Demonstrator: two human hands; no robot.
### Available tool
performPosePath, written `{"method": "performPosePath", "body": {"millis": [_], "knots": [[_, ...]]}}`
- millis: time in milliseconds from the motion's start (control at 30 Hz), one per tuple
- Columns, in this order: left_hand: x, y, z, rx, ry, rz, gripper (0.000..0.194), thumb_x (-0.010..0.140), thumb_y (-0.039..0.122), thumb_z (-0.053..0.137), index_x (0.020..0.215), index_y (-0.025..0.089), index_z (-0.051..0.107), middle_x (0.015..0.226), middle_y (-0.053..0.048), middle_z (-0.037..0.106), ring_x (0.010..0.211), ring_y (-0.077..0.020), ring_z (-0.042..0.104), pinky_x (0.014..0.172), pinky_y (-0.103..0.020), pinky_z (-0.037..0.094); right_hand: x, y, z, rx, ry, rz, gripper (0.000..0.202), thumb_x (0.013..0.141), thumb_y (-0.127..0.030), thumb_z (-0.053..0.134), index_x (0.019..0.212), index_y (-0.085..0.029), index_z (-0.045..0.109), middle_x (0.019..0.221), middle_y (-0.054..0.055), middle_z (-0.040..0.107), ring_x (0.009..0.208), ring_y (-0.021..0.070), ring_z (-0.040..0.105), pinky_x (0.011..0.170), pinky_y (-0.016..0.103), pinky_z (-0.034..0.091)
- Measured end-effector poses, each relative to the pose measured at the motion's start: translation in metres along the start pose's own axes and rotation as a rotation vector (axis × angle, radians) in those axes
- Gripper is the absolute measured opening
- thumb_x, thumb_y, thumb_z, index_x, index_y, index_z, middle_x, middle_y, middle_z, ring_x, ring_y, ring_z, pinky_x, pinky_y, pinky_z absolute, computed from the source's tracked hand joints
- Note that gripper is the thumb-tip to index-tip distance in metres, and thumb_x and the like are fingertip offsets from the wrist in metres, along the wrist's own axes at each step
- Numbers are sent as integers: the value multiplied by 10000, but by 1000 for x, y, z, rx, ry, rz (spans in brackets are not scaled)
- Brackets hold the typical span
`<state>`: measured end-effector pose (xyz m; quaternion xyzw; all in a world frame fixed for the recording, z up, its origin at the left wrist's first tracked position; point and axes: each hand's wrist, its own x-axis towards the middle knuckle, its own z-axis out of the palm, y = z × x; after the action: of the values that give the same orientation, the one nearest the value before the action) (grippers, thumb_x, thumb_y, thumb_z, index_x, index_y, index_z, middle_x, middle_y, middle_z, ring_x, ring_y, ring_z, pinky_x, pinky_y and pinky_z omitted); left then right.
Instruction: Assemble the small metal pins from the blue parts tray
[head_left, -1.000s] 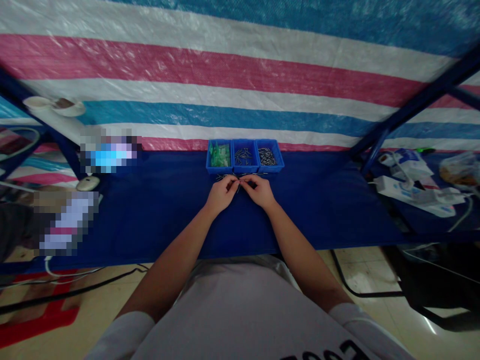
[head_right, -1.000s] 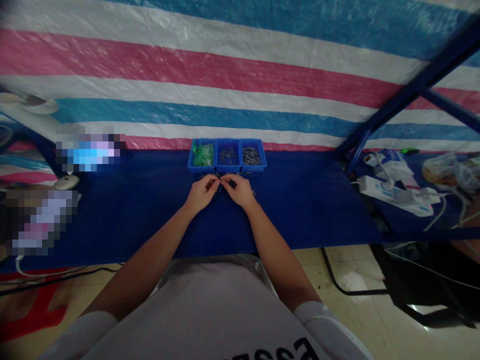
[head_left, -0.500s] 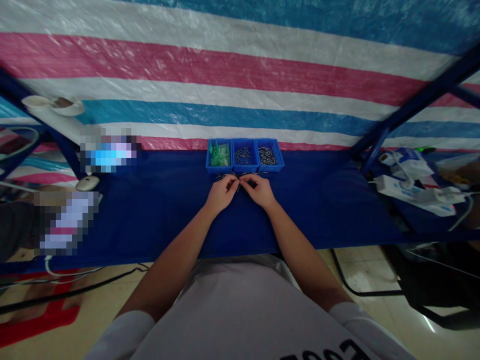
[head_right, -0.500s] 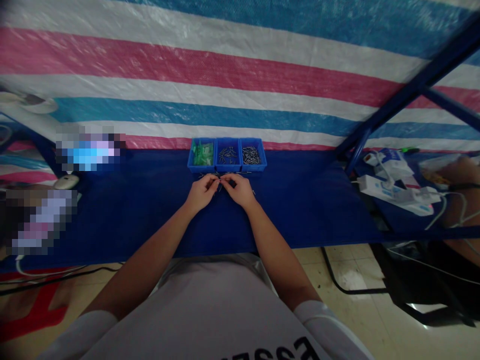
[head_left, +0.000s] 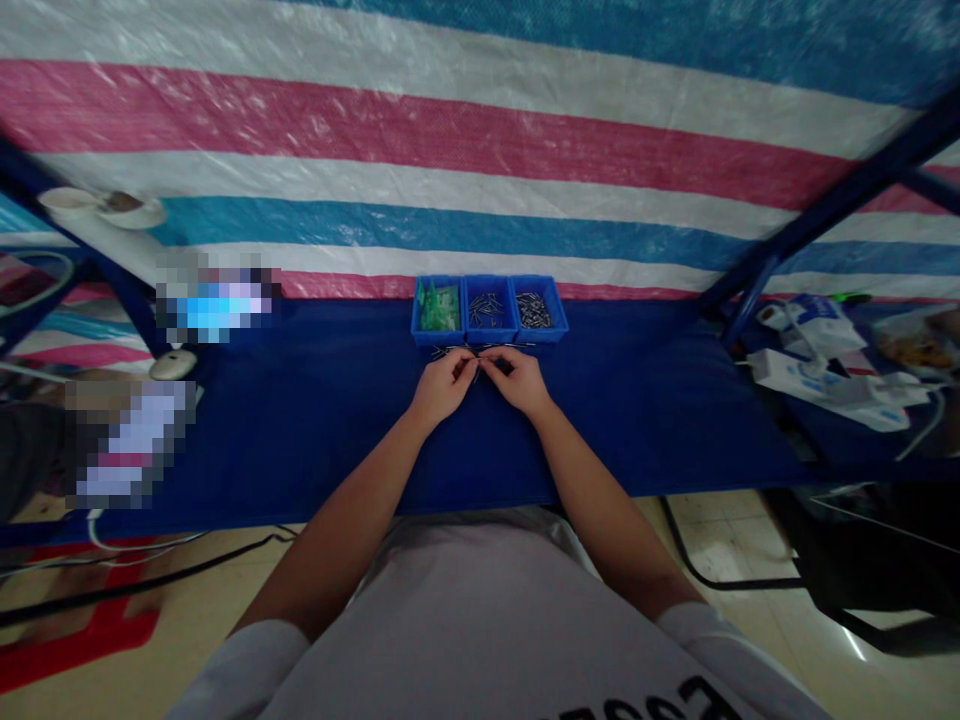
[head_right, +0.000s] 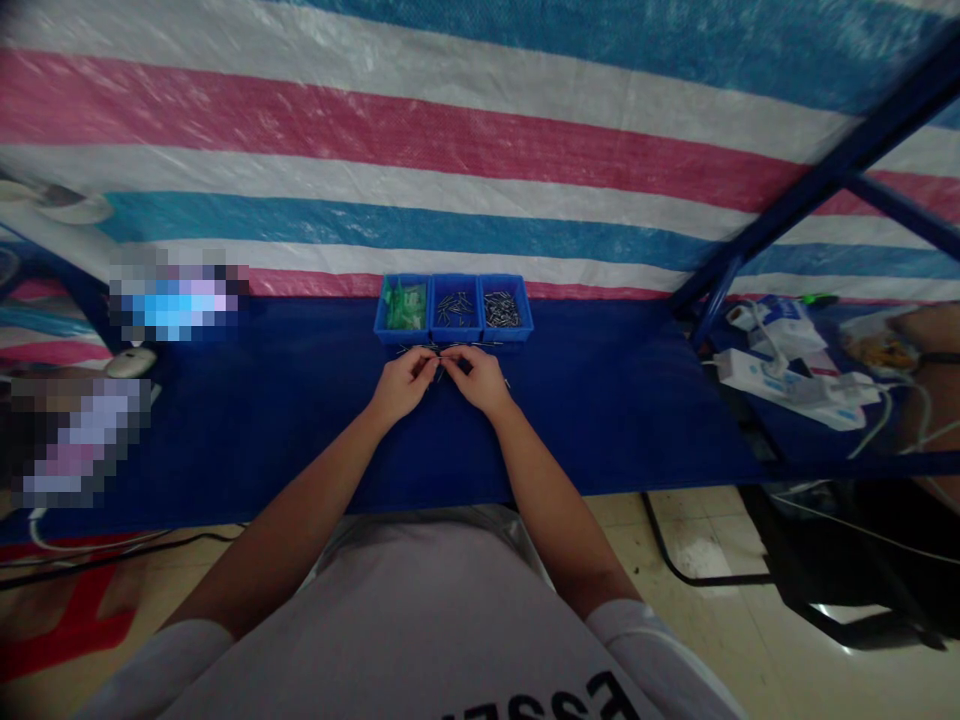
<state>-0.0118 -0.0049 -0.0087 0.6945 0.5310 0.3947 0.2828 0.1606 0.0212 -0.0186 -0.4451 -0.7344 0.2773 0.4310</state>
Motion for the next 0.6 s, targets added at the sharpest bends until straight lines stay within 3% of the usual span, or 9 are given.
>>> {"method": "performPosePath", "body": {"millis": [600], "knots": [[0,1,-1,8,-7,-5,178,922,328,520,926,194,637,690,12,638,576,-111,550,589,-243,412,0,-3,-2,-6,-29,10,202,872,-340,619,993,-226,734,934,47,754,799,179,689,715,305,533]]}}
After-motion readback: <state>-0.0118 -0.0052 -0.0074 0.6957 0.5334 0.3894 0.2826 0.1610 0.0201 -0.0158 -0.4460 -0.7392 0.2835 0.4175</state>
